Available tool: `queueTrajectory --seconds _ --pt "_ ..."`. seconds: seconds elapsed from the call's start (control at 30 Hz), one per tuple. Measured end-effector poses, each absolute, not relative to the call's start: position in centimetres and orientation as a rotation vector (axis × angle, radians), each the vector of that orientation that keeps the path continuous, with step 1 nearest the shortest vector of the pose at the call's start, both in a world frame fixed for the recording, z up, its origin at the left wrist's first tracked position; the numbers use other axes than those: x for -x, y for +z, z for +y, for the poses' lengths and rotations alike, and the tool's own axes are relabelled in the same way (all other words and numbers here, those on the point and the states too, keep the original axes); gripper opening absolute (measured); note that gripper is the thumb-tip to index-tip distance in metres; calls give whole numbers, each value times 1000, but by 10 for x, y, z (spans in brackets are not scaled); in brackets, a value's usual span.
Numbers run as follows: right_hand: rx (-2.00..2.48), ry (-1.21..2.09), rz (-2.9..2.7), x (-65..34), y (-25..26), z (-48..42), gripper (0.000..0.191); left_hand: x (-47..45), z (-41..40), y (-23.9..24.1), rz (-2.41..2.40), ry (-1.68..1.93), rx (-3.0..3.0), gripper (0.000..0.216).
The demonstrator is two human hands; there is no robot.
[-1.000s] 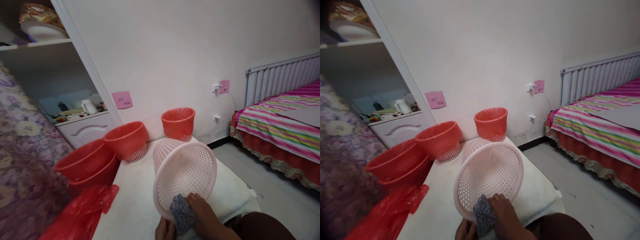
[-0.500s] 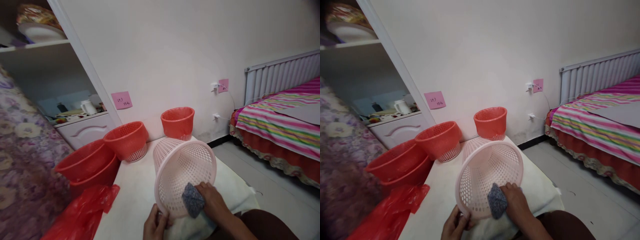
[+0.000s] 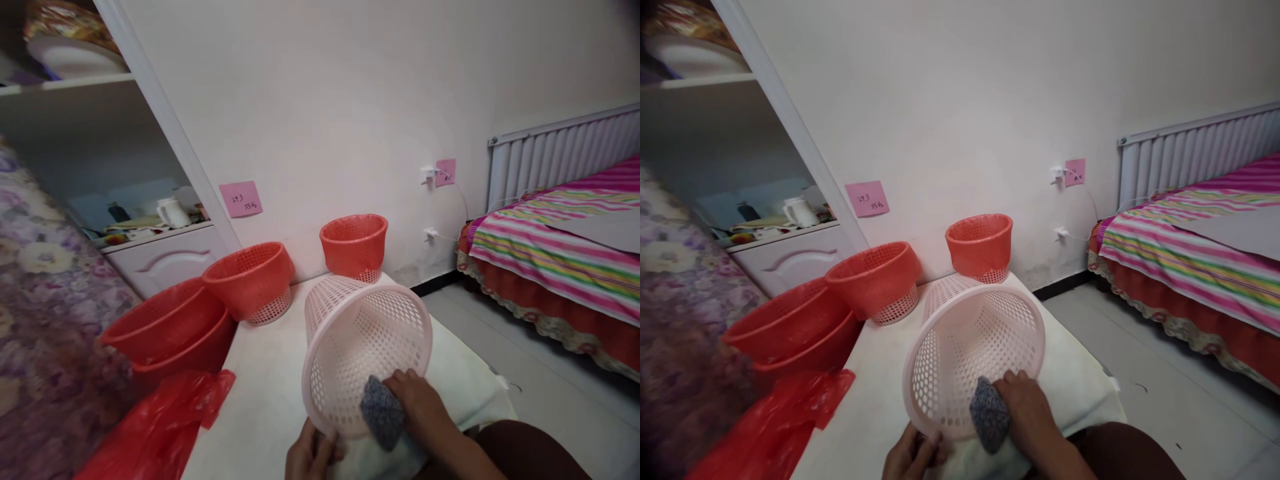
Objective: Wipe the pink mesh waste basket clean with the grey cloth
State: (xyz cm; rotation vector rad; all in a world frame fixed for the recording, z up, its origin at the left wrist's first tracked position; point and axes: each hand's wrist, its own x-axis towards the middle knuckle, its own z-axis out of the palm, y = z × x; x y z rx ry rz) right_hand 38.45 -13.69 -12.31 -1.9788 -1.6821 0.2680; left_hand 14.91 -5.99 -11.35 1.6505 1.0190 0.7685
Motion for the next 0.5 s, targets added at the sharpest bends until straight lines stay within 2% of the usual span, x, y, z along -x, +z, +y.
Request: queueTrajectory --seconds 0.17,0.27,0.37,0.5 --pt "2074 90 -1508 -409 -122 -142 48 -140 -59 -90 1021 813 -1725 30" --pt "2031 150 -1508 -399 -127 -141 45 -152 -66 -105 1002 871 -1630 36" --pt "1862 297 -1612 -374 -136 -138 41 -167 -72 -131 978 890 -1499 53" --pt "1672 357 -1674 -349 -145 -135 42 -177 -75 -150 985 941 -1507 53"
